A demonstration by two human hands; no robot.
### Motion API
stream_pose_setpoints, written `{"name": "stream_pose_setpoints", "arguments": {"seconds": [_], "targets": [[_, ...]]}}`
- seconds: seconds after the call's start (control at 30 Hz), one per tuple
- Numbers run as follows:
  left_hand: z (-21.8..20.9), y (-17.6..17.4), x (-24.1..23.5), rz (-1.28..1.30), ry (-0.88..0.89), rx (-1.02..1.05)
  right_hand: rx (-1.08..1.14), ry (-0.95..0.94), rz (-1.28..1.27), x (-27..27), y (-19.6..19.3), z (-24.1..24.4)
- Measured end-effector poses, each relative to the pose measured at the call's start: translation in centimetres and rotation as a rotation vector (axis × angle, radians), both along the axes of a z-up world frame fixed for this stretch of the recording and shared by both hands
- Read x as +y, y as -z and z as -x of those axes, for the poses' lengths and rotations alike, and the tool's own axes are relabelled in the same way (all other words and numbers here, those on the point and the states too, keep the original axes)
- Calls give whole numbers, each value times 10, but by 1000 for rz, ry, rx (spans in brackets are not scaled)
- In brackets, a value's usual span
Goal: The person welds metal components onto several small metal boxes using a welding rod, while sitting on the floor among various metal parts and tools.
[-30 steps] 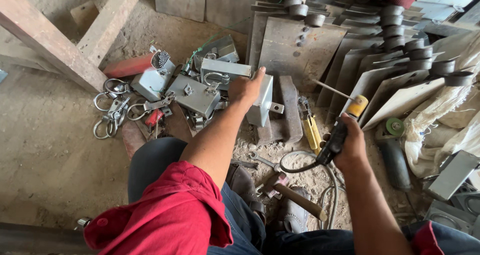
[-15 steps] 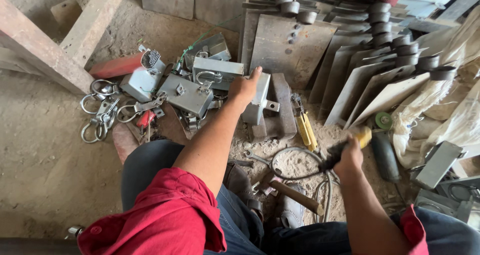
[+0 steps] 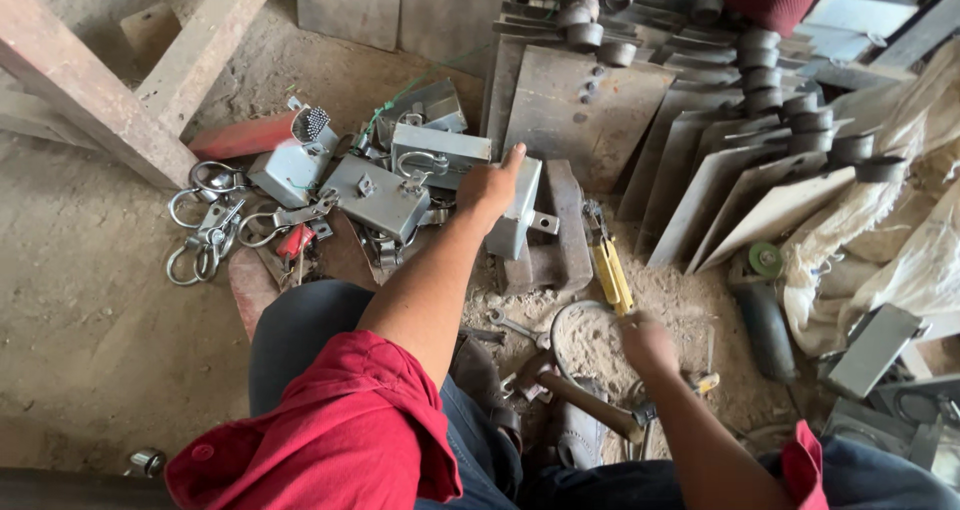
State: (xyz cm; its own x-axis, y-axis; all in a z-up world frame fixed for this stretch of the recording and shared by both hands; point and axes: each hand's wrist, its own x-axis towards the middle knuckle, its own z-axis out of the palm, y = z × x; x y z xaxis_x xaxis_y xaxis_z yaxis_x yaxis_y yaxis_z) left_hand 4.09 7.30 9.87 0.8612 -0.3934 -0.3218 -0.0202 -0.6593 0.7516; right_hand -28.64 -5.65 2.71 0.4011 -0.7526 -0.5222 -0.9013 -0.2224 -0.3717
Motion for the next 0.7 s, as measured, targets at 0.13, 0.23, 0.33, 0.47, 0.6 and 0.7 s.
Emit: {"name": "stream_pose_setpoints", "arguments": {"seconds": [0.13, 0.23, 0.33, 0.47, 0.6, 0.7], "targets": [[-5, 5, 1, 8, -5, -57, 436, -920, -172, 82, -26, -9], [-2, 3, 3, 14, -31, -23, 503, -633, -221, 109, -34, -6], [2, -11, 2, 20, -58, 32, 345, -484, -342, 105, -54, -7], [3, -12, 5, -61, -64, 8, 203, -355, -497, 87, -108, -6], [-2, -6, 3, -83, -72, -36, -142, -3, -542, 63, -149, -20], [-5, 2, 3, -61, -120, -70, -396, 147, -558, 51, -161, -33]]}}
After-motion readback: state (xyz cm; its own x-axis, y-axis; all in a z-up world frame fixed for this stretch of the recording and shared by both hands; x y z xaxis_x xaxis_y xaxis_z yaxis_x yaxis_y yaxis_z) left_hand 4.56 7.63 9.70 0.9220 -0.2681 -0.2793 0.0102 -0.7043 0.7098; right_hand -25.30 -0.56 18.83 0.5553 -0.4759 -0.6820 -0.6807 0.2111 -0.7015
